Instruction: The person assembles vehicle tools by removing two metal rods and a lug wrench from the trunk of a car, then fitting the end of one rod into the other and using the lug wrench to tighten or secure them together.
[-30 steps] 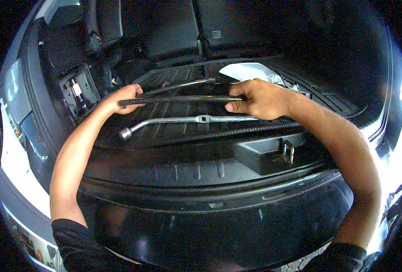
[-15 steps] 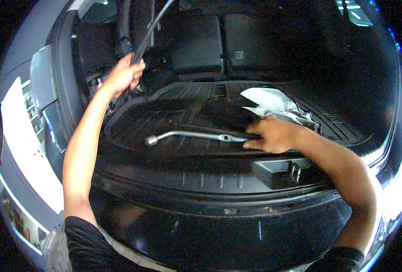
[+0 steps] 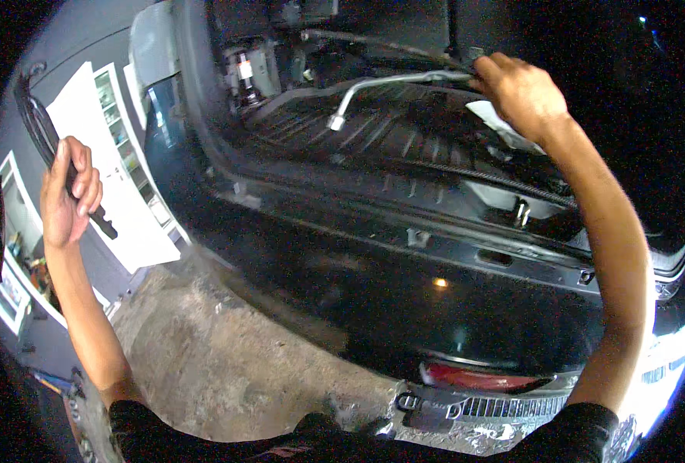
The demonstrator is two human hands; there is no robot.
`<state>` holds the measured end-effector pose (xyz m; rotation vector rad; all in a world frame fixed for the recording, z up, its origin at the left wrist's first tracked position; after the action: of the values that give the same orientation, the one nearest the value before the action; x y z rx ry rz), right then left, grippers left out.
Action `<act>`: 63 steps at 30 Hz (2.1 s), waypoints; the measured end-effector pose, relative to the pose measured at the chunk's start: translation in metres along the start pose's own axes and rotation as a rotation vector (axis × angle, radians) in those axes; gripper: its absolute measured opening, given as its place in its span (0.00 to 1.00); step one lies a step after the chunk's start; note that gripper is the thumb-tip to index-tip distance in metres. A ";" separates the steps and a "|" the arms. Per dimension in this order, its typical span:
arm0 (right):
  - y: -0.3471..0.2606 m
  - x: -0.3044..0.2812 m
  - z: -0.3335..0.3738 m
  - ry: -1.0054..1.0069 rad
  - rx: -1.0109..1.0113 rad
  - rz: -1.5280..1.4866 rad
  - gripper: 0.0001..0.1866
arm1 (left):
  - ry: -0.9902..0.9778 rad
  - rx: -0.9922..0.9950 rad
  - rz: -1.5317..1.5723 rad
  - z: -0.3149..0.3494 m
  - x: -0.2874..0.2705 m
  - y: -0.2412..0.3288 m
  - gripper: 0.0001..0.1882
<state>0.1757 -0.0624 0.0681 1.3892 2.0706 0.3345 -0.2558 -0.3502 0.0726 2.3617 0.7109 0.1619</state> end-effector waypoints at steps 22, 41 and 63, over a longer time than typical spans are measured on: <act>-0.395 -0.282 -0.030 0.323 -0.750 -0.779 0.13 | 0.352 -0.751 -0.118 0.358 -0.245 -0.009 0.16; -0.569 -0.307 0.040 0.213 -0.871 -1.158 0.12 | 0.082 -1.328 0.383 0.570 -0.161 -0.009 0.21; -0.615 -0.245 0.033 -0.764 0.842 -2.359 0.22 | 0.409 -1.154 -0.082 0.663 -0.195 -0.026 0.18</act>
<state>-0.1988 -0.5429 -0.1924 -1.1299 1.6696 -1.7082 -0.2398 -0.8080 -0.4453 1.1942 0.6359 0.7954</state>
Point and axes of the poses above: each hand's wrist, its own z-axis away from the middle knuckle, its own x-axis out of the palm, y = z × x, the point moved 6 cm from there along -z, towards the middle knuckle, and after that the axes turned 11 degrees about y, right-handed, at the moved point
